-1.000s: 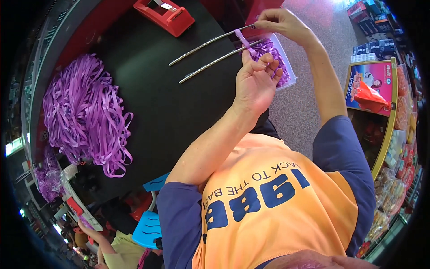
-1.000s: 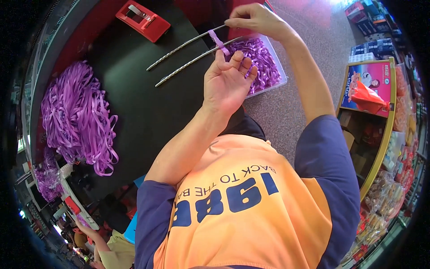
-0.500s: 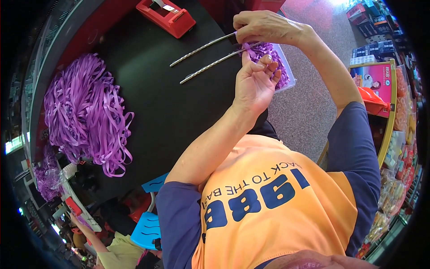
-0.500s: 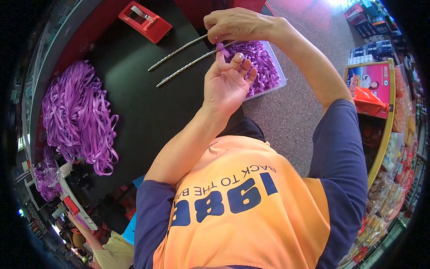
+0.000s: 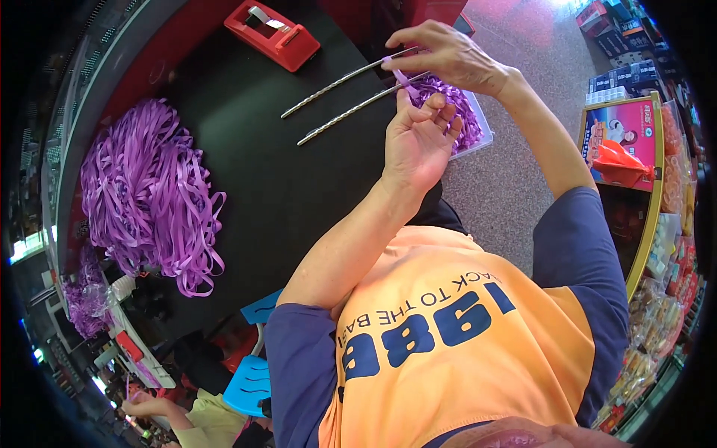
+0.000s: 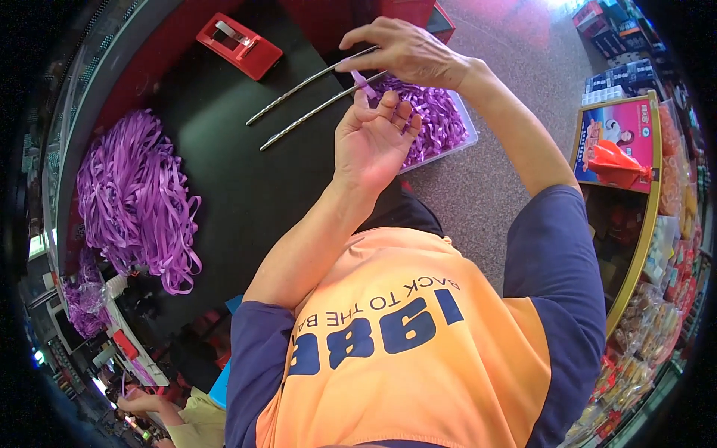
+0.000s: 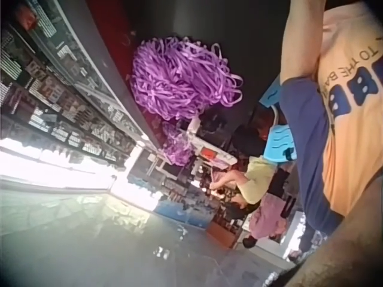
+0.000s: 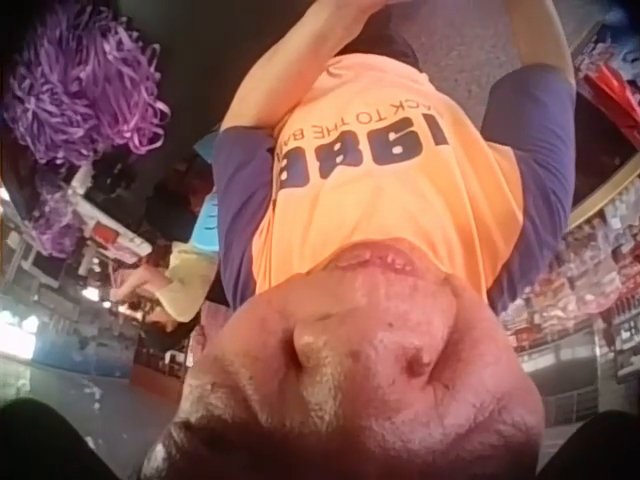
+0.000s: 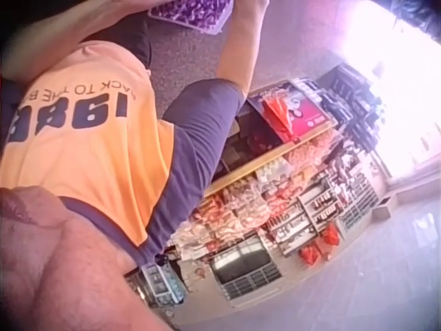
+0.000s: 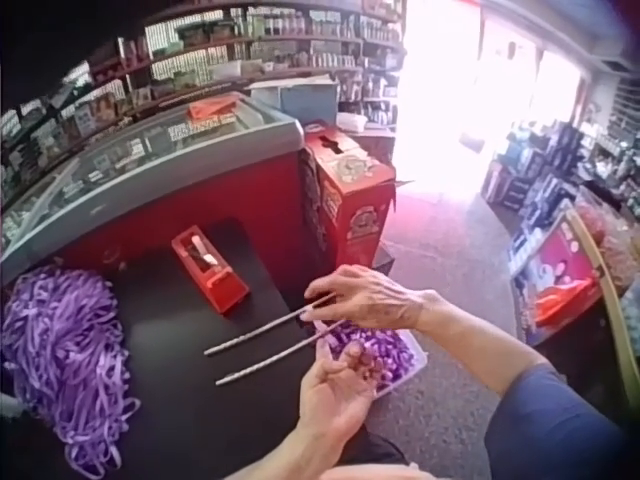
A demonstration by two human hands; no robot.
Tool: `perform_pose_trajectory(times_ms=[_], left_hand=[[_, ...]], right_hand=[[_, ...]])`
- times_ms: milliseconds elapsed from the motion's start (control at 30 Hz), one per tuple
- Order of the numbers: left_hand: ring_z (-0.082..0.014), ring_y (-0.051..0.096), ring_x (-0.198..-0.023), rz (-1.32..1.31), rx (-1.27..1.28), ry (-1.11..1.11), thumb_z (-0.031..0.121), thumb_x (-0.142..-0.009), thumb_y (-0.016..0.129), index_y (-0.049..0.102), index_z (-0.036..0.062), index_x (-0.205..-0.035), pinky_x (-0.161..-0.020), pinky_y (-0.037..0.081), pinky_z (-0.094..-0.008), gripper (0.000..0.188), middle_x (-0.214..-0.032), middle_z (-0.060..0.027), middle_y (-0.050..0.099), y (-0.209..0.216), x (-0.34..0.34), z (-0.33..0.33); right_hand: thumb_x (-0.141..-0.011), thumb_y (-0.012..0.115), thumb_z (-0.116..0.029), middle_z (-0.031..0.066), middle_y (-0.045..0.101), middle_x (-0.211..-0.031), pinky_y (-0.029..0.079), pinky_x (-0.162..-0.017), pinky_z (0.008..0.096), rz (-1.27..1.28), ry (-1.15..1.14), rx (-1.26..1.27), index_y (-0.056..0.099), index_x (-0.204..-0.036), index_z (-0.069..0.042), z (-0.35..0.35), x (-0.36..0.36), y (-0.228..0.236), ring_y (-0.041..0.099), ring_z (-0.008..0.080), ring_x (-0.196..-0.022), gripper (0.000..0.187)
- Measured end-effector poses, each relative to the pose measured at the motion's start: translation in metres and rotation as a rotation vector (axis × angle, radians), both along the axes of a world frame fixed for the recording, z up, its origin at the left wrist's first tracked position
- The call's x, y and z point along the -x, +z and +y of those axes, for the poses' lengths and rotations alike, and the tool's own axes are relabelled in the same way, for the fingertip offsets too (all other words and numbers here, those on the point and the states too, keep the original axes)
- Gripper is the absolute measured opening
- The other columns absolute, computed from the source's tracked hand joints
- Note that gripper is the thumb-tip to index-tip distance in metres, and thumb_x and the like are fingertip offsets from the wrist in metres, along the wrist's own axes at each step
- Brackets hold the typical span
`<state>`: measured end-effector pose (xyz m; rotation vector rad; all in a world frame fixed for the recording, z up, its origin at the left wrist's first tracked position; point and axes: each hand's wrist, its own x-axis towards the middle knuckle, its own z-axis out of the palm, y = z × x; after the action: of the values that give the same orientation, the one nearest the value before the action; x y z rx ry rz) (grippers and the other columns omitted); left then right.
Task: Bundling and securing purple ribbons using a metal rod jig and twist ties.
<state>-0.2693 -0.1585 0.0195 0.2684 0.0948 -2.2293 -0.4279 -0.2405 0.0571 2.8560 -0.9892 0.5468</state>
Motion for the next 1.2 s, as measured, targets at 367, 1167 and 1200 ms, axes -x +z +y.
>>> perform_pose_trajectory(times_ms=[367,1167,1200], left_hand=[[-0.0200,0.052,-0.094,-0.198,0.052,0.009,0.002,-0.075,0.046,0.033,0.0200,-0.134,-0.093,0.038,-0.0416,0.063,-0.097,-0.0044,0.058,0.012,-0.001,0.009],[-0.0296,0.017,-0.141,-2.438,1.789,-0.085,0.053,-0.092,0.042,0.030,0.0215,-0.145,-0.112,0.010,-0.0547,0.064,-0.152,-0.0121,0.021,0.005,-0.097,-0.026],[-0.0298,0.018,-0.141,-2.447,1.771,-0.088,0.053,-0.092,0.042,0.030,0.0217,-0.145,-0.112,0.010,-0.0545,0.064,-0.152,-0.0121,0.021,0.004,-0.098,-0.027]], right_hand=[[-0.084,0.060,-0.014,0.0043,0.064,-0.108,0.047,-0.087,0.0346,-0.479,-0.183,-0.088,0.067,-0.110,-0.013,-0.027,-0.007,-0.024,0.061,0.0205,-0.095,0.027],[-0.077,0.069,-0.019,0.0057,0.065,-0.070,0.044,-0.051,0.0234,-0.099,-0.677,-1.168,0.069,-0.093,-0.003,-0.041,0.110,-0.079,0.057,0.0102,-0.055,0.023],[-0.078,0.068,-0.020,0.0073,0.067,-0.073,0.047,-0.052,0.0255,0.087,-0.785,-1.086,0.070,-0.094,-0.002,-0.036,0.111,-0.101,0.059,0.0124,-0.056,0.025]])
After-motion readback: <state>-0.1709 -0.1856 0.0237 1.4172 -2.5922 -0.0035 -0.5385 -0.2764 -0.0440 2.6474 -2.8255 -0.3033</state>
